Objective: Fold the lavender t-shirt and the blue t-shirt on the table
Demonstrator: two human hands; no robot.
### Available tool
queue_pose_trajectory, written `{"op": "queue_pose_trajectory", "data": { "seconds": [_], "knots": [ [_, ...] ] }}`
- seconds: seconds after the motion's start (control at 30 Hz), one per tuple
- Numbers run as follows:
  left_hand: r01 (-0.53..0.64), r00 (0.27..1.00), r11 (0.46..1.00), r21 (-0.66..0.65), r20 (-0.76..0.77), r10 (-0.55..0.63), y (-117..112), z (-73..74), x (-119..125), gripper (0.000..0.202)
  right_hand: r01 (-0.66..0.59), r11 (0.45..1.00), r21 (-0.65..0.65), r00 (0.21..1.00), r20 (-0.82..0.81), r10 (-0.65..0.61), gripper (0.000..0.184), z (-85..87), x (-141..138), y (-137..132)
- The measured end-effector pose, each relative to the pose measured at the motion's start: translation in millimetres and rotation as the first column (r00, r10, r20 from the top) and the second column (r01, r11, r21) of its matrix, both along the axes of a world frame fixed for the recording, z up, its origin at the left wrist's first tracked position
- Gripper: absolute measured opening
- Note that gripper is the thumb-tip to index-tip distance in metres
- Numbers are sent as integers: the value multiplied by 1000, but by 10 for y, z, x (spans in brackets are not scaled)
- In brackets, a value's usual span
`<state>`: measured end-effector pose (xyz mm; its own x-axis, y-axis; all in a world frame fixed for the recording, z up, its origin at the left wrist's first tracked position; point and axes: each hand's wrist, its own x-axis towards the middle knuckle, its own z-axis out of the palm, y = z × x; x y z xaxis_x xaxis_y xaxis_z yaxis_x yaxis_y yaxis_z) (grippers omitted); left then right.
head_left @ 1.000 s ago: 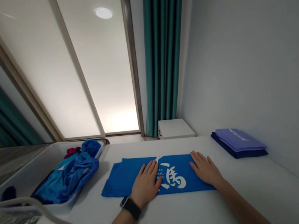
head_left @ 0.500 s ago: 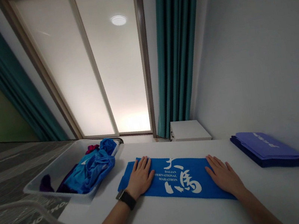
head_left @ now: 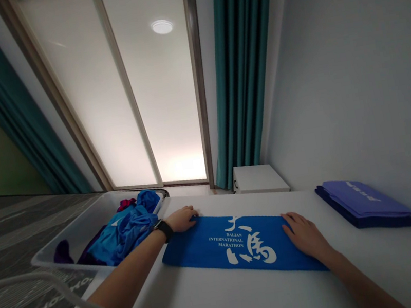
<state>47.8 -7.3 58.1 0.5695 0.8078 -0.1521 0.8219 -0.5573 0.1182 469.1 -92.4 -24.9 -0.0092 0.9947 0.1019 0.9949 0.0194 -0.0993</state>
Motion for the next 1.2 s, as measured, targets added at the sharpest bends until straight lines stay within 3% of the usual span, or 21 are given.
{"op": "queue_pose_trajectory", "data": {
  "seconds": [0.1, 0.17, 0.3, 0.5, 0.7, 0.8, 0.9, 1.07, 1.13, 1.2],
  "knots": [
    [-17, 999, 996, -91, -32, 14, 152, 38, 21, 34, -145, 986, -79, 989, -49, 142, 41, 219, 123, 194],
    [-47, 997, 987, -152, -64, 37, 238, 63, 30, 32, -188, 963, -191, 980, -96, 172, 37, 389, 200, 340],
    [-80, 993, 961, -264, -102, 55, 324, 156, 45, 31, -252, 859, -447, 960, -230, 162, 26, 635, 303, 567],
    [-67, 993, 920, -385, -119, 23, 308, 292, 50, 22, -341, 787, -515, 923, -341, 177, 26, 740, 374, 630],
    [-50, 991, 932, -359, -133, 2, 320, 315, 34, 19, -369, 744, -557, 912, -370, 175, 23, 766, 371, 624],
    [-48, 992, 968, -248, -126, 17, 342, 358, 48, 17, -346, 795, -498, 922, -336, 191, 18, 858, 358, 694],
    [-59, 996, 997, -49, -72, 55, 388, 495, 86, 21, -304, 877, -371, 934, -298, 198, 18, 1069, 395, 819],
    [-147, 989, 955, 257, 55, 137, 357, 783, 124, 30, -191, 979, -76, 959, -225, 170, 25, 1433, 511, 930],
    [-187, 979, 924, 334, 138, 148, 262, 772, 107, 29, -167, 985, 44, 967, -189, 172, 25, 1421, 525, 869],
    [-222, 964, 899, 377, 224, 144, 126, 631, 73, 26, -173, 974, 150, 972, -132, 193, 23, 1262, 500, 738]
  ]
}}
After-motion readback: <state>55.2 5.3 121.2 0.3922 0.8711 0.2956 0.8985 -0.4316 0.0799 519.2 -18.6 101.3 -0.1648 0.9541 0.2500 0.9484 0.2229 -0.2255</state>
